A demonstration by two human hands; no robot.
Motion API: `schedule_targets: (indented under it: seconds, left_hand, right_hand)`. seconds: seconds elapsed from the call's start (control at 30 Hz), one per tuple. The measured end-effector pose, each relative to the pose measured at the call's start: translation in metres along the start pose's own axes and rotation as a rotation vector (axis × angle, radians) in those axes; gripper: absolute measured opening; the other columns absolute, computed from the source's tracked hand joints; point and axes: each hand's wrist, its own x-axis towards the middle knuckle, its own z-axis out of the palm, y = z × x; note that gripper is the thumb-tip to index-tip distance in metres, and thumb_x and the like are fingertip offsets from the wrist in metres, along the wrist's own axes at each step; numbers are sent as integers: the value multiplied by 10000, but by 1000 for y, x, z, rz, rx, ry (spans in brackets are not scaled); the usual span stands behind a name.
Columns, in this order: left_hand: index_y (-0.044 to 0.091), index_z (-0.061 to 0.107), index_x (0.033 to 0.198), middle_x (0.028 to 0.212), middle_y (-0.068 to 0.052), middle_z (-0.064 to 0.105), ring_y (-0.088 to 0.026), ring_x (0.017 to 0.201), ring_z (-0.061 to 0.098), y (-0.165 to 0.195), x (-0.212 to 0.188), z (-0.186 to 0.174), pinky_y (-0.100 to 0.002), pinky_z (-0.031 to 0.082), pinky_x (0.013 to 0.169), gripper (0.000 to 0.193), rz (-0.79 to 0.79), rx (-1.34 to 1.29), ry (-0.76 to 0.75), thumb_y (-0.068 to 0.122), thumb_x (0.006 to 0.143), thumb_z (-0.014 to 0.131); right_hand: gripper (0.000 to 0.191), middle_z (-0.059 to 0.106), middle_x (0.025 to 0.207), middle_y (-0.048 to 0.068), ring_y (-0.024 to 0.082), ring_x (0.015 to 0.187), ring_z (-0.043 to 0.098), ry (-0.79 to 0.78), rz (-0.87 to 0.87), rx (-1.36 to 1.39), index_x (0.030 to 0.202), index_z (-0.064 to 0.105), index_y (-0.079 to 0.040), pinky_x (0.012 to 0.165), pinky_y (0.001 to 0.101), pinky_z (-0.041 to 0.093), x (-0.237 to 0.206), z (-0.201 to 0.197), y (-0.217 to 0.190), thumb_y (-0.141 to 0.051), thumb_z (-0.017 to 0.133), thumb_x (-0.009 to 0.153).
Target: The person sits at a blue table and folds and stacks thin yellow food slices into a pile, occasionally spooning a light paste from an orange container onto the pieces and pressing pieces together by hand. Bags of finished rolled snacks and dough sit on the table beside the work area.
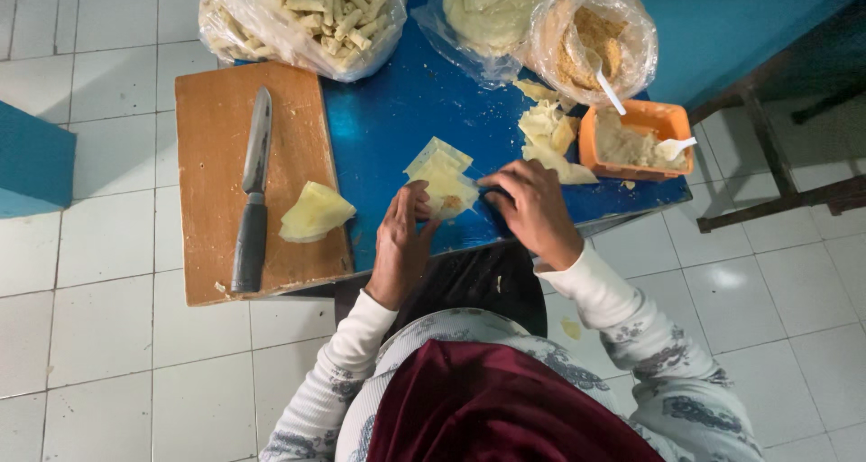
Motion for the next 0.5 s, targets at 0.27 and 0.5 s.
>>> schedule_targets:
  seconds: [0.27, 0.5]
  left_hand:
    - [-4, 520, 1311, 1096, -149, 587, -249, 907, 679, 6, -2, -2, -358, 573, 792, 593, -35, -29, -19, -105, 779, 763]
    - [-8, 524, 1306, 1105, -153, 584, -259, 904, 659, 6, 1, -3, -363, 565, 791, 606, -15, -25, -22, -92, 763, 779]
  right_hand:
    - [238, 650, 983, 102, 312, 983, 626, 72, -5, 20, 1066, 727, -108, 856, 425, 454, -6, 12, -16, -78, 798, 841]
    - [261, 741, 1069, 110, 298, 997, 702, -2, 65, 272, 1124, 706, -69, 851, 385, 539, -1, 10, -22, 18, 737, 880]
